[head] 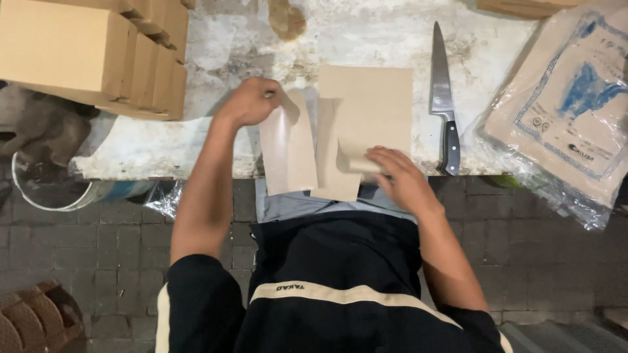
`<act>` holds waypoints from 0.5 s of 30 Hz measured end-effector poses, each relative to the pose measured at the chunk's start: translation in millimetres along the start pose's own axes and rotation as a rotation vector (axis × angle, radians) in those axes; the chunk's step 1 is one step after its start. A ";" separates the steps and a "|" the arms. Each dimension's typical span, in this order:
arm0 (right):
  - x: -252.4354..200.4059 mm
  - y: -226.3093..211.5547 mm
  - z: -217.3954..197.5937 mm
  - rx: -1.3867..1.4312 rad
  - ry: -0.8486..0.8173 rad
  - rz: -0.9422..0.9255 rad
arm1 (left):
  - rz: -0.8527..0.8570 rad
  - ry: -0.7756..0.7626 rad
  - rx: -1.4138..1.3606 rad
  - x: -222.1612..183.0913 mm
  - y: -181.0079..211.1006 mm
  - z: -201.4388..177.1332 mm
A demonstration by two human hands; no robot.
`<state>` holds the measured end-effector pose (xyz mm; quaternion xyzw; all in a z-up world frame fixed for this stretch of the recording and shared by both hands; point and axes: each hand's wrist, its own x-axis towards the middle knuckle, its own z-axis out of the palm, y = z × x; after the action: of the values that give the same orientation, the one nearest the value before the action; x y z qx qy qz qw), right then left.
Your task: Cutting paper liners to size and inserting them into small cardboard boxes at a packaging station.
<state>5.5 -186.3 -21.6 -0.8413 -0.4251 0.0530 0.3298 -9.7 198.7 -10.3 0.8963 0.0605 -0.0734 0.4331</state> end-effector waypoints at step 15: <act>-62.3 60.6 12.9 0.713 0.905 0.292 | 0.320 0.031 0.501 12.2 43.1 104.6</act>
<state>2.5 -251.9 -79.9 -0.6672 -0.0781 -0.1268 0.7298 1.4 90.5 -43.7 0.9745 -0.0950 -0.0031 0.2033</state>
